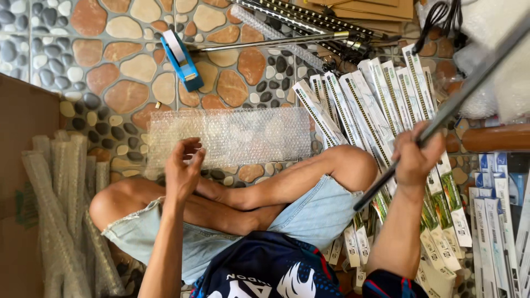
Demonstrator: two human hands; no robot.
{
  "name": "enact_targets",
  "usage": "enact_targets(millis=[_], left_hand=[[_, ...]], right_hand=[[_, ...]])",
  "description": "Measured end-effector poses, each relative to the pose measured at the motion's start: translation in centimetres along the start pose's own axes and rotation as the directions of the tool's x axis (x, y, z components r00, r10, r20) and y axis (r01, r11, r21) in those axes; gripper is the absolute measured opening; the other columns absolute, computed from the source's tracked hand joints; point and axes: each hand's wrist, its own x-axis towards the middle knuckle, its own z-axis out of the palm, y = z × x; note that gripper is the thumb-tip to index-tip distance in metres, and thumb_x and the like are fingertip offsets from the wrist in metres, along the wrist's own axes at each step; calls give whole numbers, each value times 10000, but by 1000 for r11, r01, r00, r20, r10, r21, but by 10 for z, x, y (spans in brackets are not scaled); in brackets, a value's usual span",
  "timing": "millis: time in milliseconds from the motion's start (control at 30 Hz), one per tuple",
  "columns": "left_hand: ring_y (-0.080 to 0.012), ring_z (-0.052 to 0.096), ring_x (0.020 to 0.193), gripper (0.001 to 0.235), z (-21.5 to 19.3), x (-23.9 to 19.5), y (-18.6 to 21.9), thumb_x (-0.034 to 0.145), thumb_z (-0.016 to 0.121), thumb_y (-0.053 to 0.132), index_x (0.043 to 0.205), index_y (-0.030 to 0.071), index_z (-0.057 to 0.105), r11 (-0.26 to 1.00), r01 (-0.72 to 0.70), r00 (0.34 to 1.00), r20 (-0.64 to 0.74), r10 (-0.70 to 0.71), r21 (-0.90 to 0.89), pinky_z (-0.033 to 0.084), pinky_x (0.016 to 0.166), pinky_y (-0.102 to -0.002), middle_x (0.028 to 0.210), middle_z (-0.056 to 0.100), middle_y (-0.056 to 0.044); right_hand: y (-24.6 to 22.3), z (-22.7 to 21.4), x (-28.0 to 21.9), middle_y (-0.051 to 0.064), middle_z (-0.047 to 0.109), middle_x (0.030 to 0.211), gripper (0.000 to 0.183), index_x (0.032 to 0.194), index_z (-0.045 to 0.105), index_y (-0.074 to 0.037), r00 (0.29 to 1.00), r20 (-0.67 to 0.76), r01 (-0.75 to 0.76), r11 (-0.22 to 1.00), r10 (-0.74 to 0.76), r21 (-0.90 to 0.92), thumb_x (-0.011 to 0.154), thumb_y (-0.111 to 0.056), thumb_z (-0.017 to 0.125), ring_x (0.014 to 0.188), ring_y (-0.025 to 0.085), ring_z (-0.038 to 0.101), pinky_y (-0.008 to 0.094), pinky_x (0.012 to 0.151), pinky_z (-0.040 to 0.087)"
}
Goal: The person sits on the floor and wraps LED light strips in bubble wrap. They roll the strip in the protective material and secure it with tape from a dispenser, then place the finished package aside.
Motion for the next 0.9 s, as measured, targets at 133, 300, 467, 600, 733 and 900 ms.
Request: enact_targets(millis=[133,300,467,600,733,900], left_hand=[[-222,705,963,326,44,25,12,947,731,201,1258,115,680,988,-111,993,52,106,103,531,846,-401,1124,757,-77],[-396,455,1434,943,148,130,62,837,853,157,1610,80,318,727,-573,816,177,551,379,442,1124,-537,1565,447,-185],[-406,148,1619,1100,262,242,103,886,666,168,1695,281,-71,462,-567,820,412,397,682,193,1273,-646,1760,73,-215],[-385,695,1173,249,291,269,115,1034,448,82,1266,147,514,451,-760,649,510,564,468,157,1239,-707,1087,773,-144],[-491,593,1307,285,286,281,113,1069,270,14,1253,124,457,514,-777,626,530,572,364,391,1180,-566,1330,651,-311],[-165,468,653,130,257,269,184,1118,416,88,1045,130,515,463,-868,491,162,856,179,525,740,-369,734,540,-39]], right_hand=[[-5,-32,-32,-44,364,679,270,893,393,-157,991,8,134,990,-133,-36,880,109,355,431,102,355,240,421,360],[-29,-83,-59,-83,479,674,222,958,531,-177,985,11,174,984,-174,-39,919,30,461,475,48,487,185,477,445],[-70,-120,-76,-131,473,630,184,1026,557,-219,952,139,277,961,-273,-7,921,-70,532,453,1,448,207,518,351],[-101,-113,-101,-13,340,548,148,876,456,-158,990,-133,23,976,-53,-217,818,-70,559,430,101,339,328,643,320],[-83,-136,-96,-3,314,551,148,884,425,-143,983,-151,66,974,-100,-215,812,-65,528,428,110,303,339,570,275],[-62,-167,-104,231,596,1008,75,1105,597,120,974,-227,-115,843,-9,-526,1039,140,628,744,259,561,365,700,494]])
